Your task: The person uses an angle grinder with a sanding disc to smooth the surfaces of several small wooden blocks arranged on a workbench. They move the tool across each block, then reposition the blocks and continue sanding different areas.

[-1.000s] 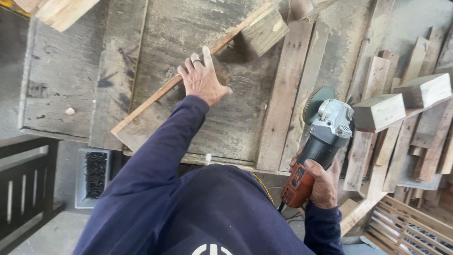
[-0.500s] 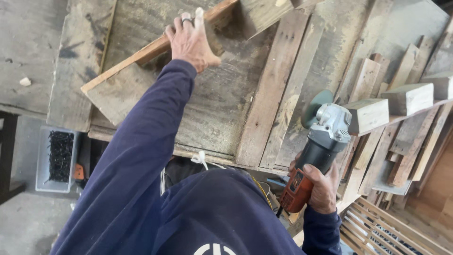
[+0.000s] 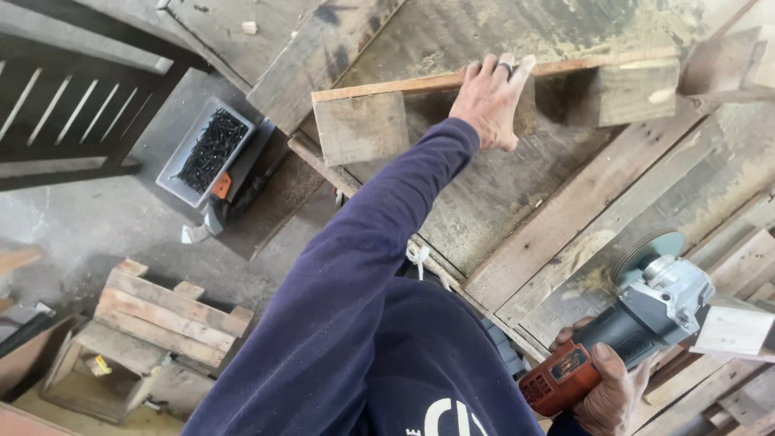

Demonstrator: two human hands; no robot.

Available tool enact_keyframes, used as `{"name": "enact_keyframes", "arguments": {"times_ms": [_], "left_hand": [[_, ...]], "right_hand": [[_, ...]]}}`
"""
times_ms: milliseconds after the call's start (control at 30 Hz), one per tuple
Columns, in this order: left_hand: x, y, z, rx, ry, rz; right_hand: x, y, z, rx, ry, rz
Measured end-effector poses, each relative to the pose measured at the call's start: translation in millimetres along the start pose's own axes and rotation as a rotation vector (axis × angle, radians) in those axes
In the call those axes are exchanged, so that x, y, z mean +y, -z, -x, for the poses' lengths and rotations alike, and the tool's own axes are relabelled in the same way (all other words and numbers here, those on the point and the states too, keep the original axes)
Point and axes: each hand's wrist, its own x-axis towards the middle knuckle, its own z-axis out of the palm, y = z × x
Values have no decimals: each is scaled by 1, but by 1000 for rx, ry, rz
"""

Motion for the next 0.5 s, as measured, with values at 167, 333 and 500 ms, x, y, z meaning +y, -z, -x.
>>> {"name": "enact_keyframes", "arguments": {"times_ms": [167, 333, 500], "left_hand": [[-2, 6, 19, 54, -34, 49], [-10, 11, 24, 7, -68, 89], [-8, 5, 17, 16, -99, 96]], "right_hand": [[-4, -19, -5, -45, 59, 6], [-10, -25, -2, -37, 37, 35], [-12, -14, -9, -74, 47, 56]]}}
